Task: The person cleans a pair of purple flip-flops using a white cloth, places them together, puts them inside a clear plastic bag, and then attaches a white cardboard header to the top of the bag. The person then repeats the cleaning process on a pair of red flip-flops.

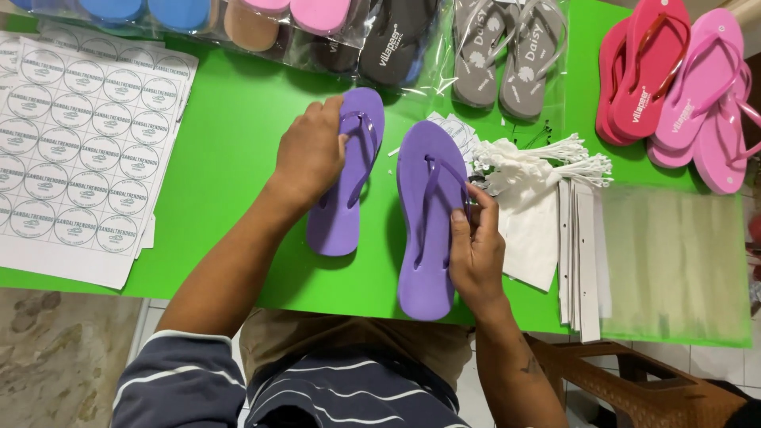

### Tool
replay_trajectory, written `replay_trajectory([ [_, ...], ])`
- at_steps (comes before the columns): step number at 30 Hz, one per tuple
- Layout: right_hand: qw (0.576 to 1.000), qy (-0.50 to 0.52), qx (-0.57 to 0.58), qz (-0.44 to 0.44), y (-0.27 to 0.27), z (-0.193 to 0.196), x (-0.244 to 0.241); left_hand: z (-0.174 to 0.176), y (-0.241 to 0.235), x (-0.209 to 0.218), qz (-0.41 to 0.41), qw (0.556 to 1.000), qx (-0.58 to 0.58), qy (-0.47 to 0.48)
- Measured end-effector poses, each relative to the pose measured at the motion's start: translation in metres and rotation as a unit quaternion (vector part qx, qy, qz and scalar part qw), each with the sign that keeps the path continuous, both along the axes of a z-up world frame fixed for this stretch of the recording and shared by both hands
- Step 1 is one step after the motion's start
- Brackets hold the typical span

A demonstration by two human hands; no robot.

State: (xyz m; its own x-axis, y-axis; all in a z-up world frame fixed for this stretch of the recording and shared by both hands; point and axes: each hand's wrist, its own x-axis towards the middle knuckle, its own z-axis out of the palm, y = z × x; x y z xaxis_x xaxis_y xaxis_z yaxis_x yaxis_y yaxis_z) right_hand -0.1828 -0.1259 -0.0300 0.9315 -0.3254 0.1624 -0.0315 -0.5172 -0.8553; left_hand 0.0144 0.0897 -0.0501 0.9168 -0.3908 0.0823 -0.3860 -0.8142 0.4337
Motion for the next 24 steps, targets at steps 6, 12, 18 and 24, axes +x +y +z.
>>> replay_trajectory([
  [6, 1.000, 0.006, -0.023, 0.001, 0.009, -0.008, 0.025, -0.020, 0.037, -0.035, 0.001, 0.998, -0.066, 0.014],
  [12, 0.994, -0.016, -0.103, 0.024, 0.028, -0.021, 0.038, -0.002, 0.053, -0.074, 0.067, 0.986, -0.146, 0.041],
  [18, 0.993, 0.008, -0.106, 0.041, 0.034, -0.030, 0.036, 0.002, 0.053, -0.100, 0.098, 0.983, -0.153, 0.020],
  [24, 0.991, 0.008, -0.129, 0.045, 0.035, -0.038, 0.033, -0.010, 0.048, -0.102, 0.111, 0.984, -0.140, 0.001],
])
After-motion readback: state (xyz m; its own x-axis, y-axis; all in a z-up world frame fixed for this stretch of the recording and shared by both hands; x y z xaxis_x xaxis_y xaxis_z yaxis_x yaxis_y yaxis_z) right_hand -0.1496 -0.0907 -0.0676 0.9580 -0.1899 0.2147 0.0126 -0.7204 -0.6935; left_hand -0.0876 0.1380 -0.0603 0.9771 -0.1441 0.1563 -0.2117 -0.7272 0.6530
